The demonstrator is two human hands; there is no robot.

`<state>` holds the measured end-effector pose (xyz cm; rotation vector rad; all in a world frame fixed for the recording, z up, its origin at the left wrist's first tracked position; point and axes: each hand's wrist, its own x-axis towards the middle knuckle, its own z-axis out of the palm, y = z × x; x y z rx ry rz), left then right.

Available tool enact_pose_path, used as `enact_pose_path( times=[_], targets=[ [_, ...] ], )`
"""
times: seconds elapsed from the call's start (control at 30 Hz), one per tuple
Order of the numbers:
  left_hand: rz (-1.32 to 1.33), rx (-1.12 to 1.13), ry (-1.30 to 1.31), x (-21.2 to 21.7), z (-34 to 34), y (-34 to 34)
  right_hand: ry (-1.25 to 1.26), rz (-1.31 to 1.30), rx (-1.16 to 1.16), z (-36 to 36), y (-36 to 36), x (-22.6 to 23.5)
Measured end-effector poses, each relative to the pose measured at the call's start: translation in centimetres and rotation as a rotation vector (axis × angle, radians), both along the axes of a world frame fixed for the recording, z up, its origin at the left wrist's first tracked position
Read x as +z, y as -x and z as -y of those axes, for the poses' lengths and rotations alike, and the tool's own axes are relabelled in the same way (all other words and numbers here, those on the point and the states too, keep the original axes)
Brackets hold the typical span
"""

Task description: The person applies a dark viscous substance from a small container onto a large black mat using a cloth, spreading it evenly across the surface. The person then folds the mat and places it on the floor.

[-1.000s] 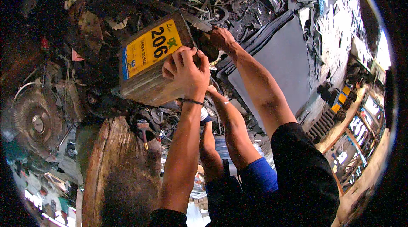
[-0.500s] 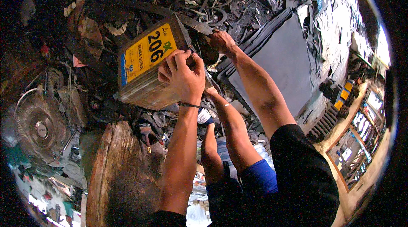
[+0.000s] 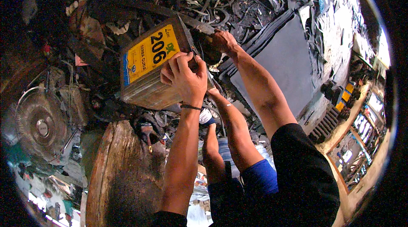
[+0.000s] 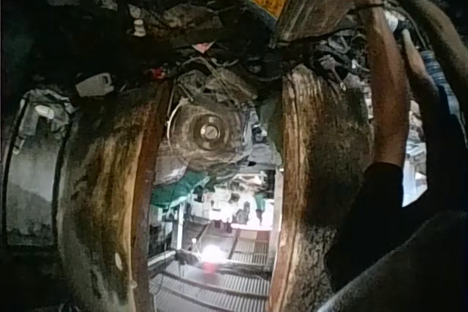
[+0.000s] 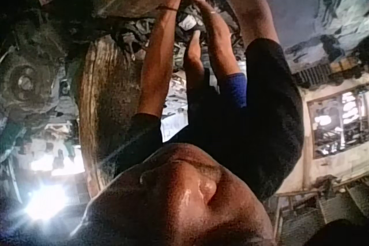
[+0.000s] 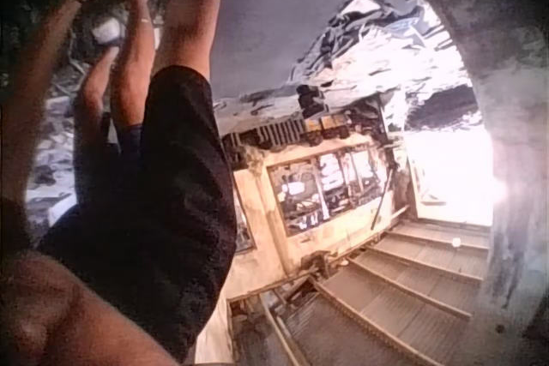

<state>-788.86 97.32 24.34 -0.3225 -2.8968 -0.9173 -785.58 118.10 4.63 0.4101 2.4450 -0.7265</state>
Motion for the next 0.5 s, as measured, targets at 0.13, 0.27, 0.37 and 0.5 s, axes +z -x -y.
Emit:
enact_pose_path(
  times=[0.13, 0.27, 0.37, 0.5],
  targets=[
    [0.031, -0.008, -0.048, -0.3, 0.0, 0.3, -0.033, -0.047, 0.032, -0.2, -0.2, -0.6],
    [0.016, -0.026, -0.042, -0.3, 0.3, 0.5, 0.002, 0.011, 0.024, -0.6, -0.4, -1.3],
    [0.037, -0.012, -0.001, 0.0, 0.1, 0.4, -0.032, -0.074, 0.069, -0.8, -0.9, -2.1],
    [0.041, -0.014, 0.008, 0.1, -0.2, 0.4, -0.035, -0.062, 0.025, -1.3, -1.2, -2.6]
  ],
)
